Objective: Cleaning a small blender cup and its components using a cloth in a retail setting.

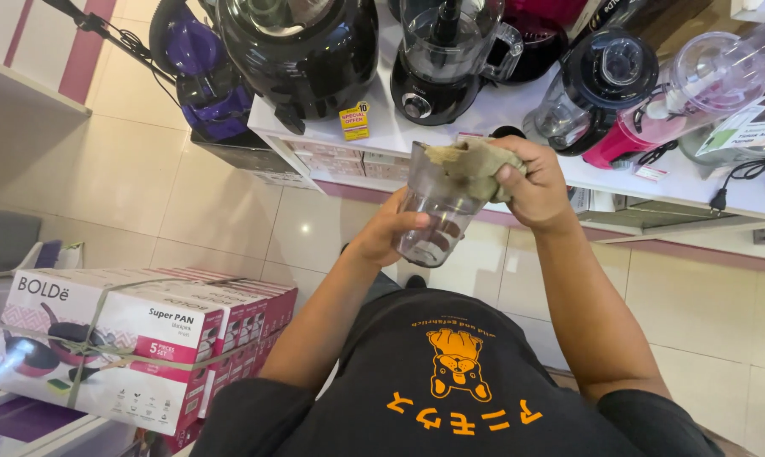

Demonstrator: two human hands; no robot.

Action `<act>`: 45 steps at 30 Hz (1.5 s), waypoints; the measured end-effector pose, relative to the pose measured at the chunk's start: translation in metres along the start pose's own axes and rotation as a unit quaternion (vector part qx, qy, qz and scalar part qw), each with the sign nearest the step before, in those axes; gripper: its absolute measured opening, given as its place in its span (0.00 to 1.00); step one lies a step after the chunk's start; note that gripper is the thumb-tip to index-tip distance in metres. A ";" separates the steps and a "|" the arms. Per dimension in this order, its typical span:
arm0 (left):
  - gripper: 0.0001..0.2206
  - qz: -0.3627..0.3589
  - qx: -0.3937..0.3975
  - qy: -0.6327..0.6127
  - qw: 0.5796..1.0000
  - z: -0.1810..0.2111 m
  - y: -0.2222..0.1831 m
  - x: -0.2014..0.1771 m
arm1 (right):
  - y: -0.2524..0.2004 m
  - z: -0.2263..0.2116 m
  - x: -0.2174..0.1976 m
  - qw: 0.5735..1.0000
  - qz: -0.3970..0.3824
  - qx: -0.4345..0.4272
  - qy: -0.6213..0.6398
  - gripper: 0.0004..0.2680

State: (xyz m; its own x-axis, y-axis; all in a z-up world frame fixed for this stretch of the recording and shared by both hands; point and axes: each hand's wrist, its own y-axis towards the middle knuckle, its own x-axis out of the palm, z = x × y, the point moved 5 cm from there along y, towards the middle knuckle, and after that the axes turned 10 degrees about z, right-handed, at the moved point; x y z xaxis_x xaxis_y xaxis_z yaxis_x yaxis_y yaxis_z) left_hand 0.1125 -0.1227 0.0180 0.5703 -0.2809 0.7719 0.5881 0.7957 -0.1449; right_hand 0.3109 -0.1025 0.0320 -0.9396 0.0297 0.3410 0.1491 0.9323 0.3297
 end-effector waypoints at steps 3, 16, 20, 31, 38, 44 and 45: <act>0.33 -0.155 -0.054 -0.140 0.976 -0.038 0.004 -0.010 | 0.002 0.025 -0.014 0.994 0.021 0.007 0.104 0.15; 0.33 -0.096 -0.033 -0.263 0.960 -0.036 0.018 0.005 | -0.020 0.011 0.003 0.986 0.111 -0.119 -0.023 0.16; 0.31 -0.026 -0.026 -0.268 0.963 -0.011 0.034 -0.005 | -0.049 -0.024 0.057 0.973 -0.026 -0.164 -0.163 0.16; 0.29 0.064 -0.073 -0.082 0.992 -0.037 0.031 0.006 | -0.009 -0.040 0.049 0.926 -0.132 -0.196 -0.296 0.34; 0.31 0.163 0.024 -0.066 0.984 -0.009 0.030 -0.010 | -0.049 -0.023 0.059 0.951 -0.162 -0.144 -0.222 0.33; 0.31 0.118 0.002 0.043 0.992 -0.021 0.017 0.007 | -0.020 -0.027 0.044 0.937 -0.127 -0.191 -0.264 0.29; 0.32 0.111 0.000 0.047 0.993 -0.022 0.017 0.005 | -0.013 -0.032 0.043 0.939 -0.105 -0.188 -0.269 0.28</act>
State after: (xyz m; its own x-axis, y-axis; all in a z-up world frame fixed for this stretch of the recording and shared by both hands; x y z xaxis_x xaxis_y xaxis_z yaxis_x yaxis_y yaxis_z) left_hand 0.1380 -0.1219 0.0061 0.7374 -0.1469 0.6593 0.4417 0.8433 -0.3061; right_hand 0.2788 -0.1252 0.0707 -0.9648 0.1312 -0.2280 -0.0545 0.7483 0.6611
